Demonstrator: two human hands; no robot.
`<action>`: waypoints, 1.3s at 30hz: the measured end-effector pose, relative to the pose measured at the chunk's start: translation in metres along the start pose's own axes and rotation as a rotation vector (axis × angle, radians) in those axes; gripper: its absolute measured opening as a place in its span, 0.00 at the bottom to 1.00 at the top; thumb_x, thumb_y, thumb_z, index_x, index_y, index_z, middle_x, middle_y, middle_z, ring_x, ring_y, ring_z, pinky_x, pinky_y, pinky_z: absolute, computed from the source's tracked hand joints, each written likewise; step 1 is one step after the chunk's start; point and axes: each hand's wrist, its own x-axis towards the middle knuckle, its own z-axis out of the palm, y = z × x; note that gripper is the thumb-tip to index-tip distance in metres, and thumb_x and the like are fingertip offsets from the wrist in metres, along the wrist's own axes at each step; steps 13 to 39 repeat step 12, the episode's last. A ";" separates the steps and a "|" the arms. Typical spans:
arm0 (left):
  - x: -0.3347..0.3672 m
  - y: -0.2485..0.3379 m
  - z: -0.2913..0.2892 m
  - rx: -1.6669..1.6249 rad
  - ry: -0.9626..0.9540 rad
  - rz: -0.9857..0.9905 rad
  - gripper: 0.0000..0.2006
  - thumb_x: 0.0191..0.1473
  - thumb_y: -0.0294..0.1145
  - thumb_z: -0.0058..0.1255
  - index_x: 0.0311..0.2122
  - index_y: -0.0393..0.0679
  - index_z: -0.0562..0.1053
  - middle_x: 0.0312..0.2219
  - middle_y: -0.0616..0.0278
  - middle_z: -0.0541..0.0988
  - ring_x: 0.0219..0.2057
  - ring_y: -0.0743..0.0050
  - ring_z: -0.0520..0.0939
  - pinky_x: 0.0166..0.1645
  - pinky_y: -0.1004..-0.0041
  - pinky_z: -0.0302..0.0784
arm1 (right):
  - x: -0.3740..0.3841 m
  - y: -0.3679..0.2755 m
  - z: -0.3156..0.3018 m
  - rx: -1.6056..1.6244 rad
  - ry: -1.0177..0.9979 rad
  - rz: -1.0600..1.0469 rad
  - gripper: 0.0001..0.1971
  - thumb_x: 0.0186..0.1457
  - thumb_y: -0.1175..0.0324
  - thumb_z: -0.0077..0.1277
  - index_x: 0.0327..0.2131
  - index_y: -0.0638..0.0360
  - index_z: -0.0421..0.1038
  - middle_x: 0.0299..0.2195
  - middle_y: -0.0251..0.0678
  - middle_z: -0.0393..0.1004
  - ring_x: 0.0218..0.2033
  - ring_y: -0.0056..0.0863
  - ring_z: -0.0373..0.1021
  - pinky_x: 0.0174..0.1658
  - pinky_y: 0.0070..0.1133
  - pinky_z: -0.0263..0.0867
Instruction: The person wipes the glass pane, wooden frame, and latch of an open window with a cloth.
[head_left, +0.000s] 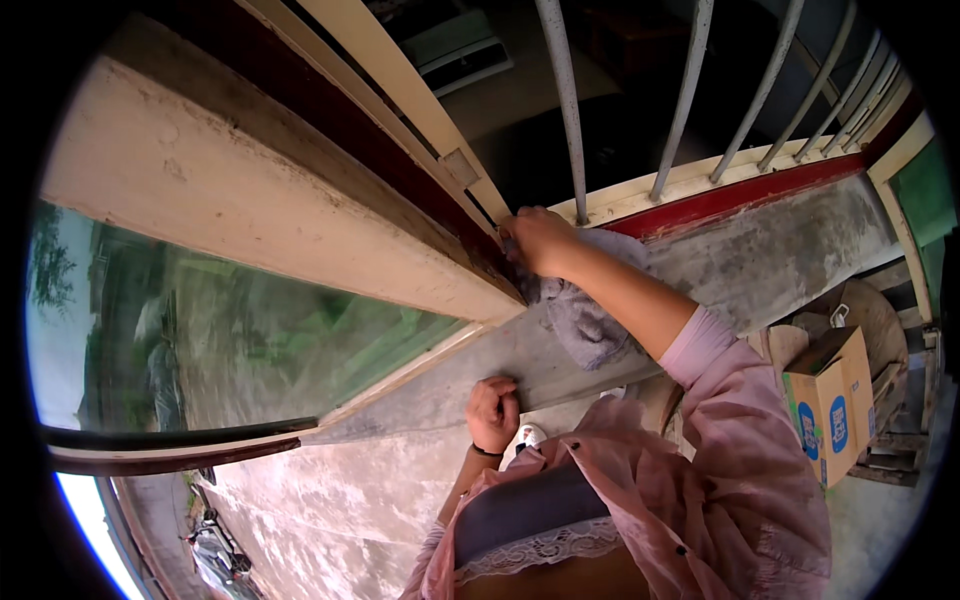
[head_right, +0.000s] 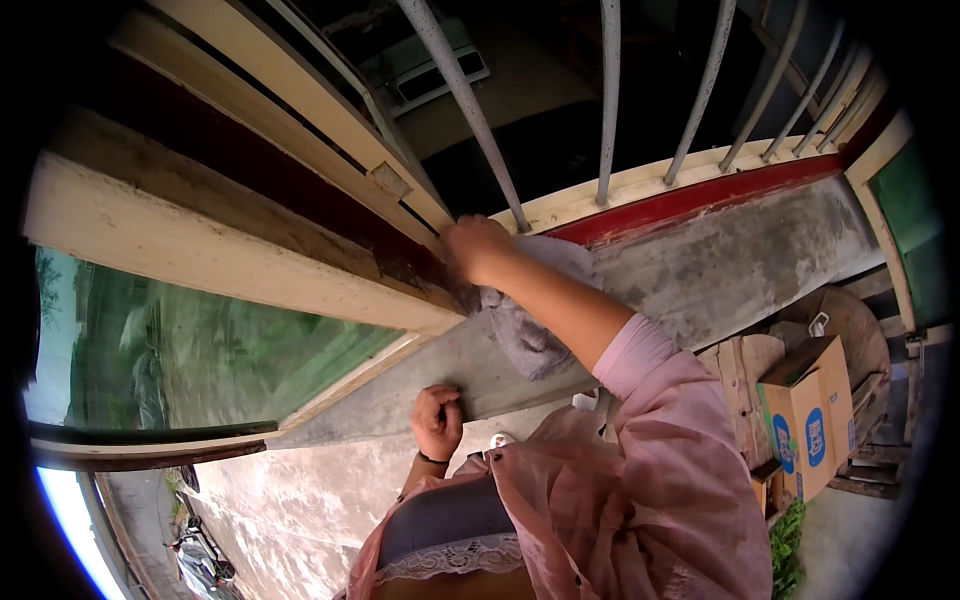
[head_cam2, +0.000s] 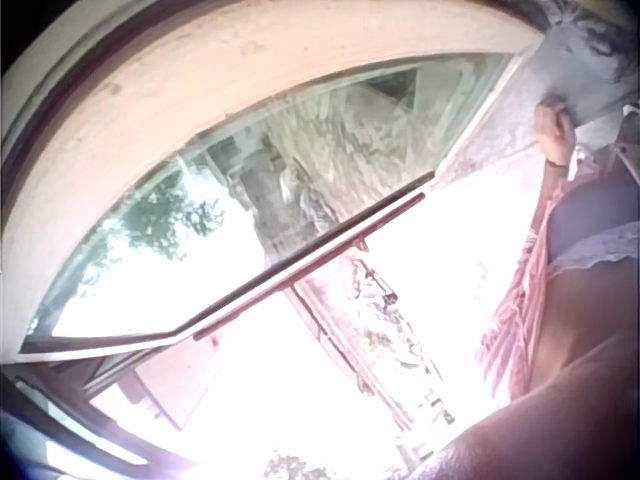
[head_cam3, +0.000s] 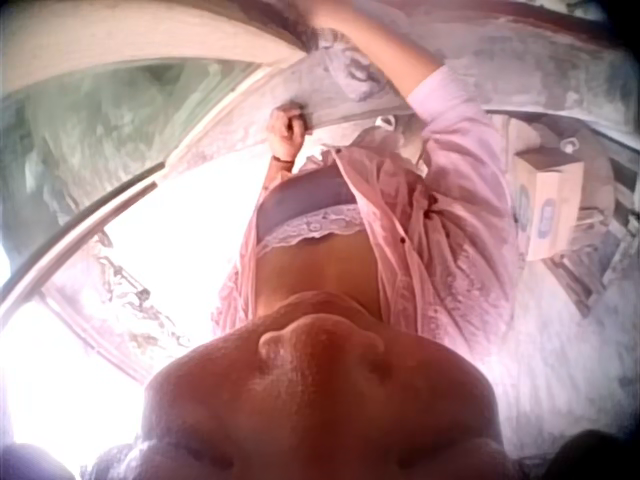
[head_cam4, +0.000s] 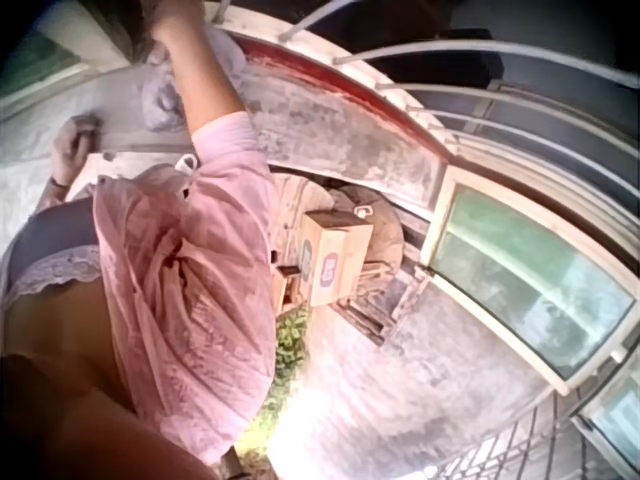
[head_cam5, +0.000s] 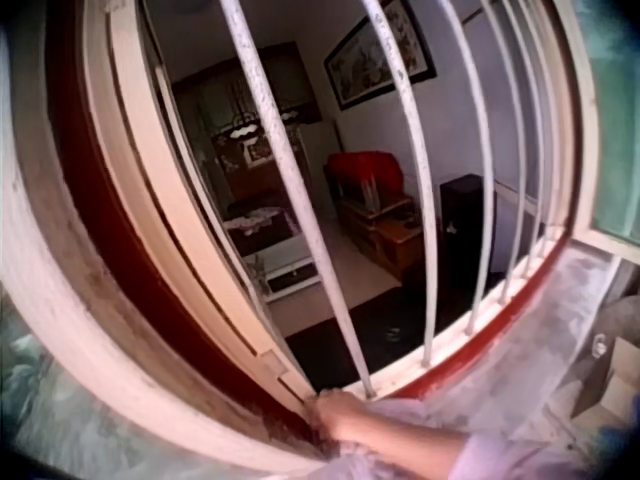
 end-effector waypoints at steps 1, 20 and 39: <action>0.000 0.000 0.001 -0.010 0.003 0.001 0.09 0.40 0.13 0.44 0.28 0.40 0.71 0.27 0.54 0.76 0.28 0.56 0.77 0.32 0.69 0.72 | 0.003 0.003 -0.003 -0.001 0.000 0.002 0.14 0.43 0.69 0.56 0.37 0.58 0.71 0.38 0.44 0.70 0.42 0.42 0.67 0.45 0.31 0.64; 0.000 -0.006 0.001 -0.039 0.008 0.041 0.10 0.37 0.14 0.46 0.28 0.41 0.71 0.27 0.55 0.77 0.28 0.56 0.77 0.32 0.68 0.73 | 0.016 0.011 -0.006 0.108 -0.140 0.031 0.18 0.41 0.69 0.54 0.41 0.53 0.74 0.40 0.46 0.74 0.45 0.35 0.71 0.47 0.26 0.66; 0.000 -0.006 0.001 -0.039 0.008 0.041 0.10 0.37 0.14 0.46 0.28 0.41 0.71 0.27 0.55 0.77 0.28 0.56 0.77 0.32 0.68 0.73 | 0.016 0.011 -0.006 0.108 -0.140 0.031 0.18 0.41 0.69 0.54 0.41 0.53 0.74 0.40 0.46 0.74 0.45 0.35 0.71 0.47 0.26 0.66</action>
